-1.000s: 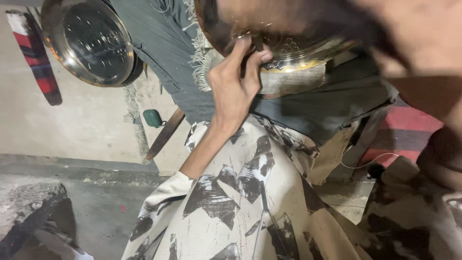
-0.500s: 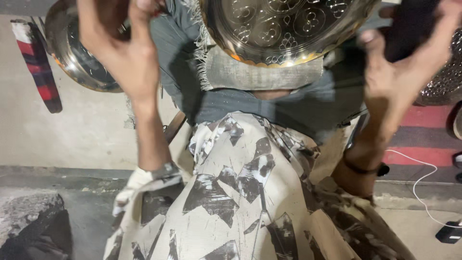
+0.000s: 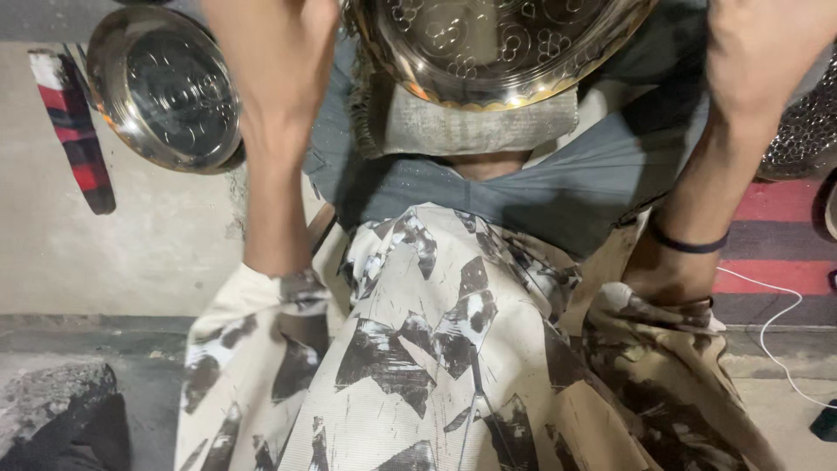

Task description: The person sits on the floor and uses a small hammer to tap the surface of a decorative metal plate resting on a cloth pad. They repeatedly tap different areas of the plate, occasionally lifting and repositioning it to access new sections.

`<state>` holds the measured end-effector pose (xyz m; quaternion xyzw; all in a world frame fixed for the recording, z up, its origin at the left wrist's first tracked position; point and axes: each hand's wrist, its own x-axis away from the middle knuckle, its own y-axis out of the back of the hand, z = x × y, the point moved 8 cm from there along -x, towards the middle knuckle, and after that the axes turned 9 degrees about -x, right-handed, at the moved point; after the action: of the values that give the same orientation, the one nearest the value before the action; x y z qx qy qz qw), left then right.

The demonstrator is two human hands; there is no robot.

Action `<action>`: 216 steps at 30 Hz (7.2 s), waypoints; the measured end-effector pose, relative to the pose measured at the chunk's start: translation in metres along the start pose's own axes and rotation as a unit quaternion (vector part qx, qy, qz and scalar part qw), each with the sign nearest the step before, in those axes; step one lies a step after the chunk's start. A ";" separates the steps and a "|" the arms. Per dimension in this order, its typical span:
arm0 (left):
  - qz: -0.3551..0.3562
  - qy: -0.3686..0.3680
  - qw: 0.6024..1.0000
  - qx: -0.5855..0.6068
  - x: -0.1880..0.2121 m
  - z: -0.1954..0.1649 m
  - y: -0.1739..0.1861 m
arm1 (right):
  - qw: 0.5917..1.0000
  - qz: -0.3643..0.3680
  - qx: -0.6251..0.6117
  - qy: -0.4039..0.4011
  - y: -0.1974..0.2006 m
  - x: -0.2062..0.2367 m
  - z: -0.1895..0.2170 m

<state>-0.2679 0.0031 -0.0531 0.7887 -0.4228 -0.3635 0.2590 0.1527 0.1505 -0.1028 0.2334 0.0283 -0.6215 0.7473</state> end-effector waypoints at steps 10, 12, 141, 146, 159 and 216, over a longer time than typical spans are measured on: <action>0.177 -0.038 0.919 0.349 0.021 -0.101 -0.097 | 0.969 0.016 -0.217 -0.119 -0.012 0.064 -0.012; 0.199 -0.018 0.914 0.353 0.030 -0.100 -0.120 | 0.960 -0.034 -0.218 -0.170 -0.009 0.079 -0.014; 0.341 -0.267 0.866 0.249 0.018 -0.122 -0.153 | 0.967 0.133 0.179 0.124 -0.013 0.059 0.069; 0.362 -0.260 0.852 0.274 0.018 -0.122 -0.156 | 0.958 0.169 0.229 -0.034 -0.038 0.070 0.067; 0.299 -0.271 0.892 0.204 0.010 -0.122 -0.147 | 0.981 -0.143 -0.093 -0.089 0.034 0.060 0.027; 0.293 -0.275 0.893 0.204 0.015 -0.119 -0.149 | 0.968 0.156 0.197 0.012 -0.030 0.067 0.063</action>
<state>-0.0969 0.0775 -0.0934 0.5334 -0.7535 -0.3796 0.0607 0.1235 0.0615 -0.0782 0.3853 -0.1227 -0.4880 0.7735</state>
